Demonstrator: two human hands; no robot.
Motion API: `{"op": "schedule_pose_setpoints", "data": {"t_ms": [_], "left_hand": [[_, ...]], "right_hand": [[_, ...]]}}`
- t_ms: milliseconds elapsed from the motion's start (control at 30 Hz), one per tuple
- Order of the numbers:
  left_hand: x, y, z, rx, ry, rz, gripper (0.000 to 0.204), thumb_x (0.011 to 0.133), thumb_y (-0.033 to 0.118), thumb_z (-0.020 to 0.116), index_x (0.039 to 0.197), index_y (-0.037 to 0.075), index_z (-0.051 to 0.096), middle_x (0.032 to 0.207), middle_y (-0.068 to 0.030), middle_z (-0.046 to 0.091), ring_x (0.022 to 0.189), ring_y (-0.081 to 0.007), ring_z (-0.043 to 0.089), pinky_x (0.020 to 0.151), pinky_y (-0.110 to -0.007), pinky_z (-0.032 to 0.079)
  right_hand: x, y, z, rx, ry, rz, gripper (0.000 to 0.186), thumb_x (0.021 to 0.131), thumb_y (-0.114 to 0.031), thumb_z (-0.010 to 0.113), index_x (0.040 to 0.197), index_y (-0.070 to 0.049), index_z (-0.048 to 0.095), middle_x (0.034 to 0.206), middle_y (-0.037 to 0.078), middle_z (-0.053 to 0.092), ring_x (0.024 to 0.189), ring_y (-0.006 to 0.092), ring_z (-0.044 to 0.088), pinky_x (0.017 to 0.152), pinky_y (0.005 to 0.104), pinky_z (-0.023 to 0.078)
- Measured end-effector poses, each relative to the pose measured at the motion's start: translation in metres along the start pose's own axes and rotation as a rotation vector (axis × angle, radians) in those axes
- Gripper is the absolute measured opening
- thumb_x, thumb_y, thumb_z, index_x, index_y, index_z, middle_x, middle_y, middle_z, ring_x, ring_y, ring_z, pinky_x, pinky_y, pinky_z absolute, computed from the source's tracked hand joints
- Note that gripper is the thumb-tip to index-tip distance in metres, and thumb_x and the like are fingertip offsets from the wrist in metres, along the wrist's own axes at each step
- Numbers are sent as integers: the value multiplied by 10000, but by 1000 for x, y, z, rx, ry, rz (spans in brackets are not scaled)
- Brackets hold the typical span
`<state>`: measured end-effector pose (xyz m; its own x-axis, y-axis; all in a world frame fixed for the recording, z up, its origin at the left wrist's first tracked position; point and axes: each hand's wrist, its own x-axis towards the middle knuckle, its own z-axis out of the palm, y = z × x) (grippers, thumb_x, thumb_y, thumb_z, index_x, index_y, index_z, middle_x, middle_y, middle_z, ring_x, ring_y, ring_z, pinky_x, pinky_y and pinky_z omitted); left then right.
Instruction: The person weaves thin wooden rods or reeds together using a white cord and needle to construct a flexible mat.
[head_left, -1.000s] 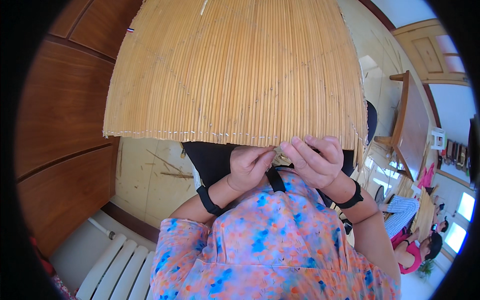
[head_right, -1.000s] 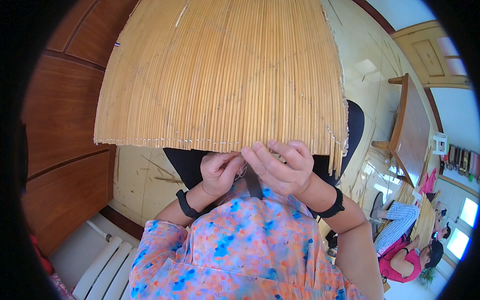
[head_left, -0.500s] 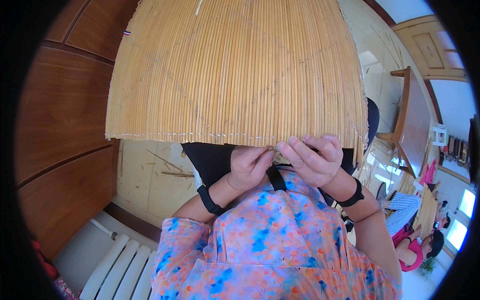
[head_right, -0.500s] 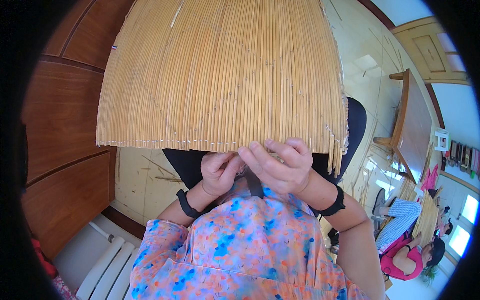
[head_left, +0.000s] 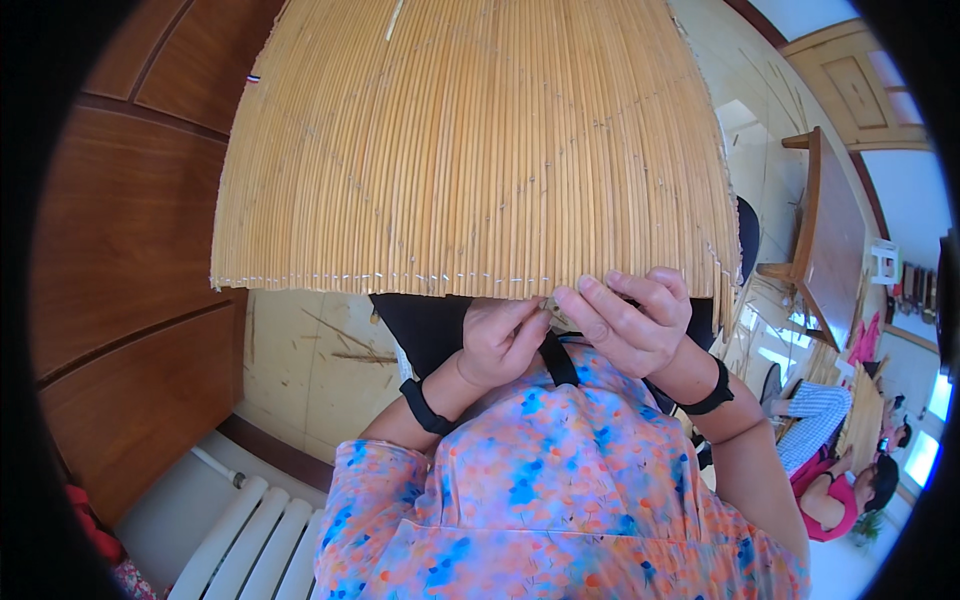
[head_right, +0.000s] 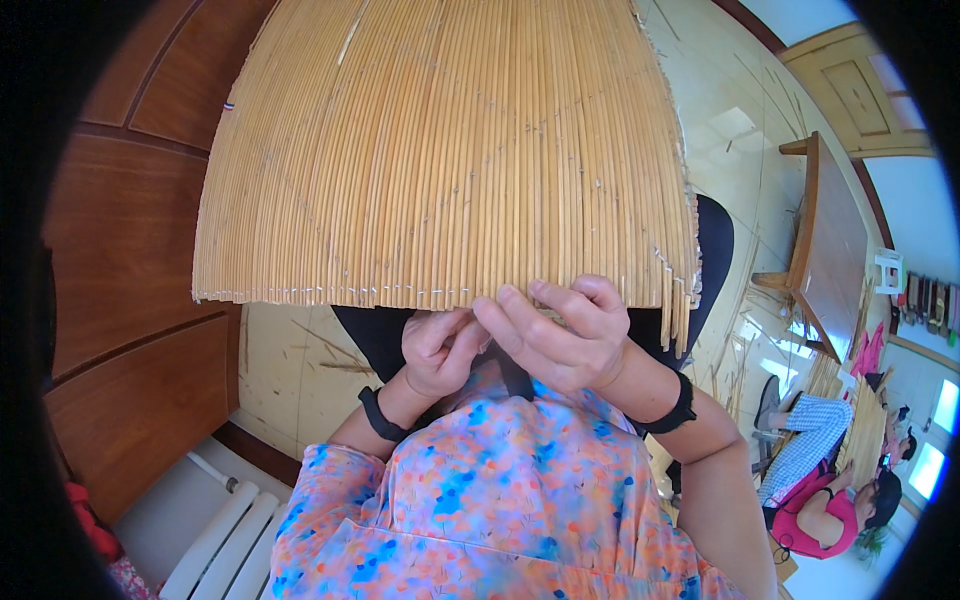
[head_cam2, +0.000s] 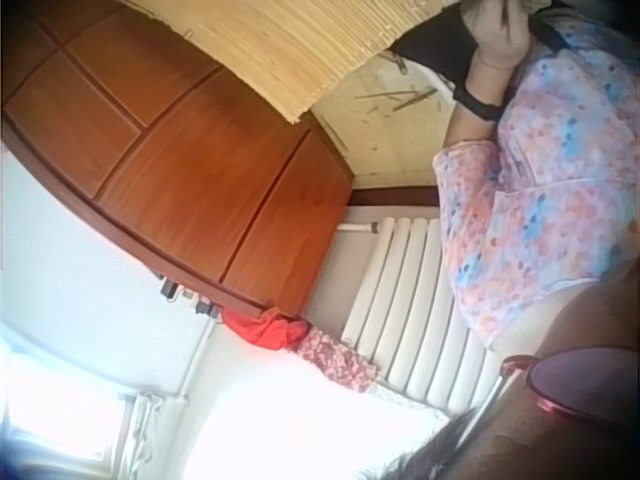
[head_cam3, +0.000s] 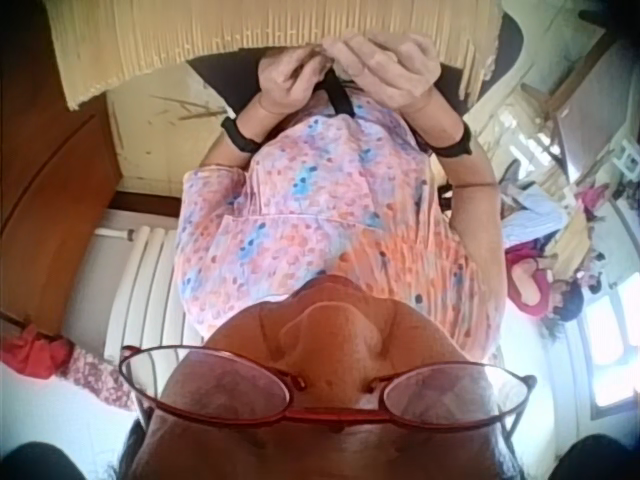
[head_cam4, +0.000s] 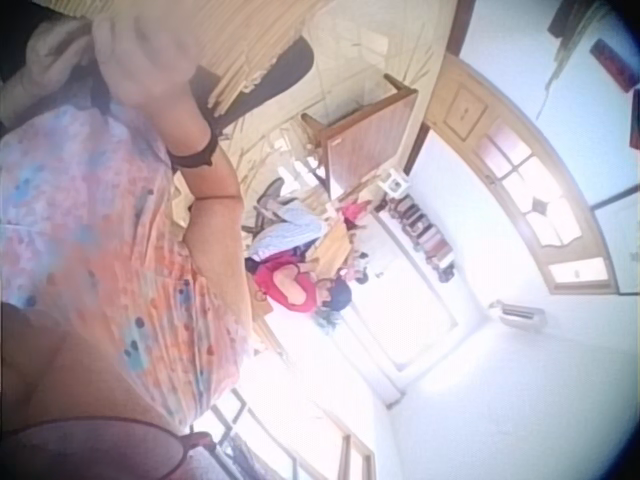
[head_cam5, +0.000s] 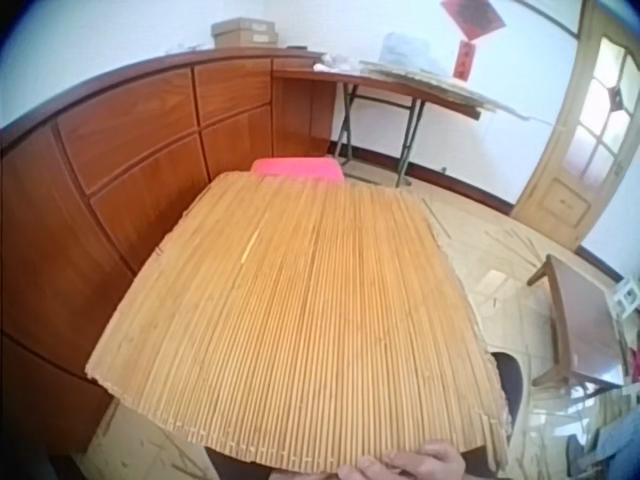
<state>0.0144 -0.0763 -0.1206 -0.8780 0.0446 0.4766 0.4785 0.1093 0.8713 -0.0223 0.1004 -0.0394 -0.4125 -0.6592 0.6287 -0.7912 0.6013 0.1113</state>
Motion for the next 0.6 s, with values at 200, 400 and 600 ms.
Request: {"op": "schedule_pose_setpoints", "data": {"t_ms": [200,400,600], "left_hand": [[0,-1,-3,1,-40,-3,85,832,-52,541,895,-48,598,597,-66,608,508,-147,611,476,-246,469],[-6,-6,-3,-52,-41,-73,196,775,0,642,962,-58,640,652,-108,610,530,-223,606,510,-307,475],[-9,-7,-5,-75,-80,-102,207,791,11,635,986,-57,633,657,-106,614,540,-222,616,517,-307,481]], "right_hand": [[1,0,0,4,10,14,326,675,-220,619,978,-185,736,972,-54,613,830,133,537,709,274,398],[1,1,1,3,17,18,327,673,-218,621,977,-184,735,960,-55,609,829,132,536,696,271,398],[3,0,0,0,27,11,332,666,-225,621,975,-182,734,960,-59,611,823,132,533,682,270,398]]}}
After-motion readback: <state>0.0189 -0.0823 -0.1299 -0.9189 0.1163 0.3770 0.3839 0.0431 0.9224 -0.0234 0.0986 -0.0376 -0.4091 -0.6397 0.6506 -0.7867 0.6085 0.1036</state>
